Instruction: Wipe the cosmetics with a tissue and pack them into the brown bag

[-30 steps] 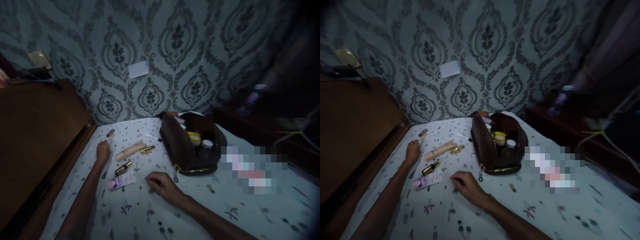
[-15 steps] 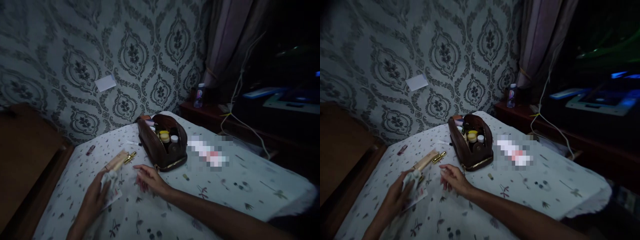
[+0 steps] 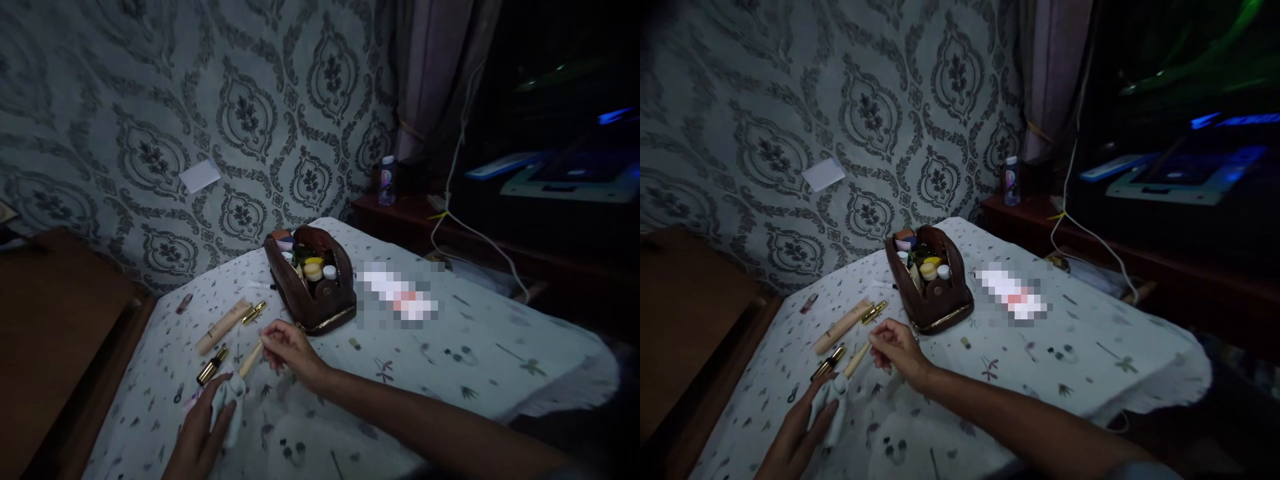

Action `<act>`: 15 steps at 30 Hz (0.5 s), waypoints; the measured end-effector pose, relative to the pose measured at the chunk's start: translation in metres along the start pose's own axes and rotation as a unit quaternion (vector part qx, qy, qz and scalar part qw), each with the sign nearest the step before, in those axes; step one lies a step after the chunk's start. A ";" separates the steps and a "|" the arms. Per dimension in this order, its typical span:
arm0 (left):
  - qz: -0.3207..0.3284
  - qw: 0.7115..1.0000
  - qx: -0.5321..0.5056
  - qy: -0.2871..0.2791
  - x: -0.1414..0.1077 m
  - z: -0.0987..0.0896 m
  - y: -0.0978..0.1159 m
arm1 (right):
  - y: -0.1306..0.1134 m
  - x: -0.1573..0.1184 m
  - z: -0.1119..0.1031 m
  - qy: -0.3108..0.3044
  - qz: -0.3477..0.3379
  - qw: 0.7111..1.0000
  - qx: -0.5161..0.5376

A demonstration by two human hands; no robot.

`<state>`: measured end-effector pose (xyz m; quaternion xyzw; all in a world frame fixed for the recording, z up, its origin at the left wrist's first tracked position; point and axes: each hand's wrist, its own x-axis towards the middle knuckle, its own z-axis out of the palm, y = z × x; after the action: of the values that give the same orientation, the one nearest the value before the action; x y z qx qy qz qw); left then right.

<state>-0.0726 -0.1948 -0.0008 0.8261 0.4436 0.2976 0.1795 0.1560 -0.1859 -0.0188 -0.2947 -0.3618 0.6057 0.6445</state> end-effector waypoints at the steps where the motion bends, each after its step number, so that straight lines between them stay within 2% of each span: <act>1: -0.007 1.000 0.000 -0.003 0.002 -0.002 0.003 | -0.001 0.000 0.000 -0.001 -0.005 1.000 0.000; 6: -0.063 0.997 0.008 -0.054 0.016 -0.008 0.020 | 0.002 -0.002 0.002 -0.013 -0.013 0.999 -0.029; 11: -0.055 0.994 -0.052 -0.084 0.025 0.007 0.035 | 0.012 -0.009 0.006 -0.049 -0.027 0.992 -0.112; 13: -0.064 0.994 -0.068 -0.064 0.027 0.014 0.037 | 0.012 -0.012 0.008 -0.057 -0.034 0.990 -0.121; 15: -0.075 0.993 -0.088 -0.003 0.031 0.018 0.040 | 0.011 -0.015 0.009 -0.043 -0.045 0.993 -0.102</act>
<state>-0.0227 -0.1908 0.0181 0.7728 0.4756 0.3182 0.2745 0.1421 -0.2002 -0.0240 -0.3162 -0.4621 0.5479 0.6215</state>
